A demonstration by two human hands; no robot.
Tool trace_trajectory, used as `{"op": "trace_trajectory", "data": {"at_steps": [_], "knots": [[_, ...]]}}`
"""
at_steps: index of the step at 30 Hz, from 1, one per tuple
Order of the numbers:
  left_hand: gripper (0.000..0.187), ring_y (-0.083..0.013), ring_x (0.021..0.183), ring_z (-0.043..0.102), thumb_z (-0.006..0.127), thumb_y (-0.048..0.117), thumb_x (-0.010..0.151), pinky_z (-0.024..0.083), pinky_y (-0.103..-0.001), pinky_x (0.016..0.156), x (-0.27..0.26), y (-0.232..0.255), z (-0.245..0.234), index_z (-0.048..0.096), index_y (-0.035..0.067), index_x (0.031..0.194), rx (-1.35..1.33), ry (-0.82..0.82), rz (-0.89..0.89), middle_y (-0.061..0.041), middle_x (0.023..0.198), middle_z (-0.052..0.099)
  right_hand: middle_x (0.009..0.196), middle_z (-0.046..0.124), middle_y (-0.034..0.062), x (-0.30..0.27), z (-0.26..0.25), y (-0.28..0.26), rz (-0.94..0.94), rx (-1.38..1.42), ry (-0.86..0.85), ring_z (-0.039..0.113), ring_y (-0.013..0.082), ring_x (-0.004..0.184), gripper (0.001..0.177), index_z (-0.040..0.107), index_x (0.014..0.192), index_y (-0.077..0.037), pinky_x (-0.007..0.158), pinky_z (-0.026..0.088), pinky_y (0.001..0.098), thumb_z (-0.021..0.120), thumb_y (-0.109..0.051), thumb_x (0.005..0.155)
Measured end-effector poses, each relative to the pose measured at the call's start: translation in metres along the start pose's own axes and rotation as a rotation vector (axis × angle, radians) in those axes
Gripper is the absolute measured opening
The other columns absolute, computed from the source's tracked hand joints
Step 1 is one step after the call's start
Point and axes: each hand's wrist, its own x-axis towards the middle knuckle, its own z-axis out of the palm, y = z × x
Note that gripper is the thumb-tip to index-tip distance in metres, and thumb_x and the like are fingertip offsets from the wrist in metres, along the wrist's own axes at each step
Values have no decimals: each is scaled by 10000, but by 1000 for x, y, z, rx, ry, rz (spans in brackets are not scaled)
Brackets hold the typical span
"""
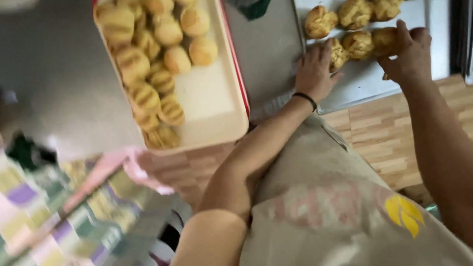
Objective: Organizing and transferring baked bread rolls from a large container onto smaller trays for display.
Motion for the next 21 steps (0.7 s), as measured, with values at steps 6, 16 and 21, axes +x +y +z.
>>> {"op": "trace_trajectory", "data": {"at_steps": [6,16,21], "knots": [[692,-328,1155,639,733,394,803,553,-449,920,-7,-13,-7,487,277,1439,-110,224,17,-26,1221,623,1257,576,274,-15,9,-12,-173,334,143,654,361,686,707,474,1343,23,292,554,464,990,-2,861],[775,-308,1211,585,769,334,717,400,-525,1098,-162,-131,-224,487,139,1412,208,485,-88,-90,1282,605,1302,606,266,-66,64,-168,-559,360,219,605,371,1136,628,532,1378,78,929,509,456,976,23,938],[830,-289,1301,560,785,371,724,251,-539,1266,-168,-179,-254,517,77,1452,503,440,-115,-126,1348,626,1298,494,229,-89,112,-336,-709,67,8,532,433,1175,643,574,1308,7,866,500,558,871,-243,796]]}}
